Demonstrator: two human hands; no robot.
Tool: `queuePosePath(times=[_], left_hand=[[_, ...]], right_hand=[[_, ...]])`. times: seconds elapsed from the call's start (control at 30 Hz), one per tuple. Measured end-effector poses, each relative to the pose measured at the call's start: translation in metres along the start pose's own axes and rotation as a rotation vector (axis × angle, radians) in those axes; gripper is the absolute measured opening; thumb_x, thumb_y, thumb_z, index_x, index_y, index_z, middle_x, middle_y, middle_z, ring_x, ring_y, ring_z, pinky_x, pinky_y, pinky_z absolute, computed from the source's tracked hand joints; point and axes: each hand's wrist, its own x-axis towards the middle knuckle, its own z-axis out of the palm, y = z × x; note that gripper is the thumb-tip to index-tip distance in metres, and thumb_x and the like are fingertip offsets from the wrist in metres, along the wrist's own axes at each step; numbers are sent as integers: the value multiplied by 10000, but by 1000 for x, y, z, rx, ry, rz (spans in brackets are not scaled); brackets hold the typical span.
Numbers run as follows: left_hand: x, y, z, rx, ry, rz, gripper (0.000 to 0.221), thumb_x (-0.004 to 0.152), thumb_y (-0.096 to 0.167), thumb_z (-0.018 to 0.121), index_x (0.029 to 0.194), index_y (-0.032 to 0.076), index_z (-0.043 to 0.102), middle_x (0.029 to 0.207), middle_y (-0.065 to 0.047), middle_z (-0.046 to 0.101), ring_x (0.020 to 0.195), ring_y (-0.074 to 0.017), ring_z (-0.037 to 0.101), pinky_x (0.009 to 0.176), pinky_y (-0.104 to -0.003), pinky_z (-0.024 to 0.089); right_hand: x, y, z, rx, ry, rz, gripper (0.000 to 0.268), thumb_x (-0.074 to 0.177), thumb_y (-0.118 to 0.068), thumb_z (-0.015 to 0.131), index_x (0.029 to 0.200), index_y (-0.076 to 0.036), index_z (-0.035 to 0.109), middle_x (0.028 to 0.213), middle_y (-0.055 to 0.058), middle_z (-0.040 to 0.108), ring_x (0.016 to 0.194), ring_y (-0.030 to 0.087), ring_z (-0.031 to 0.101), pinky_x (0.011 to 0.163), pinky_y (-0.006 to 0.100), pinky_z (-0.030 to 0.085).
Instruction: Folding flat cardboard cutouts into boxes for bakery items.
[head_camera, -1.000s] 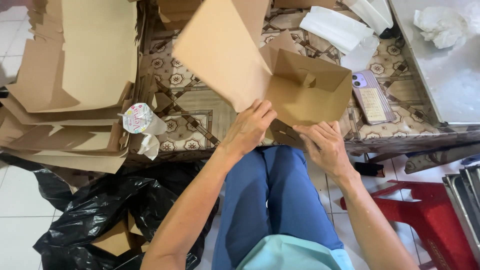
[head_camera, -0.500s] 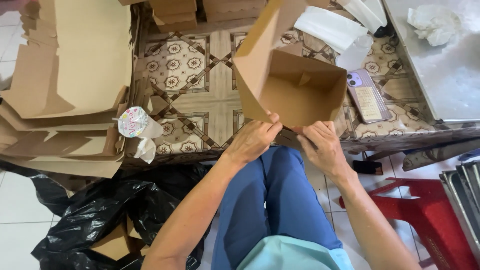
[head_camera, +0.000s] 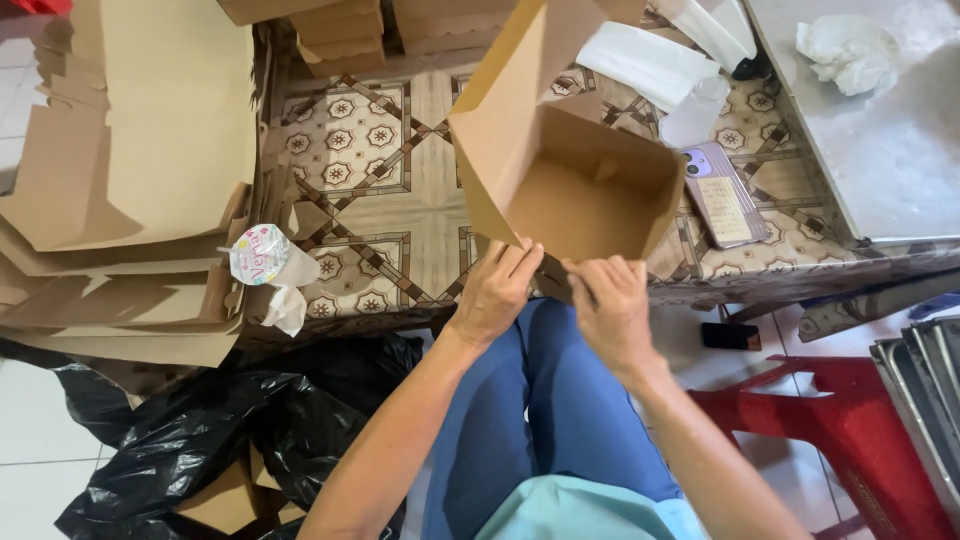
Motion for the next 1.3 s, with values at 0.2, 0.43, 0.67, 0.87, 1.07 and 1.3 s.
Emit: queuePosePath(times=[0.2, 0.43, 0.67, 0.87, 1.07, 1.3], left_hand=[[-18, -6, -17, -259, -96, -380, 273, 994, 105, 604, 1252, 81, 692, 1203, -110, 655, 1250, -323, 598, 1066, -419, 514], [22, -10, -63, -676, -191, -922, 384, 1003, 187, 644, 1320, -26, 608, 1463, -287, 449, 1303, -482, 526, 1063, -509, 507], [39, -27, -44, -464, -437, -1060, 530, 936, 12, 568, 1462, 29, 502, 1378, -320, 567, 1295, -476, 540, 1093, -531, 466], [60, -37, -28, -279, -564, -1031, 643, 859, -133, 591, 1482, -44, 458, 1356, -366, 565, 1283, -502, 544, 1083, -571, 456], [2, -80, 32, -92, -710, -875, 602, 784, -56, 718, 1369, -51, 578, 1112, -310, 701, 1087, -450, 684, 901, -488, 578], [20, -70, 14, -109, -729, -792, 595, 739, -79, 668, 1328, -55, 590, 1004, -341, 703, 1039, -510, 676, 877, -553, 553]], right_hand=[[-2, -57, 24, -19, -115, 35, 508, 835, 85, 623, 1325, -48, 607, 1041, 116, 627, 924, 300, 606, 809, 385, 422], [19, -78, 2, 641, -123, 253, 537, 883, 98, 623, 1397, -48, 563, 1315, 161, 642, 1208, 391, 637, 981, 475, 513], [19, 28, -39, 124, 311, 222, 248, 939, 162, 614, 1106, -5, 688, 1057, 126, 700, 1012, 317, 669, 855, 385, 559], [5, 145, -24, -57, -76, 540, 290, 979, -223, 725, 1154, 7, 701, 991, 251, 690, 1008, 488, 657, 842, 579, 520], [43, 142, -31, 224, -171, 818, 306, 980, -276, 638, 724, -149, 747, 536, 30, 665, 540, 205, 700, 635, 313, 525], [61, 163, -18, 287, -175, 855, 264, 929, -128, 531, 791, -26, 731, 513, 90, 647, 431, 213, 682, 488, 337, 565]])
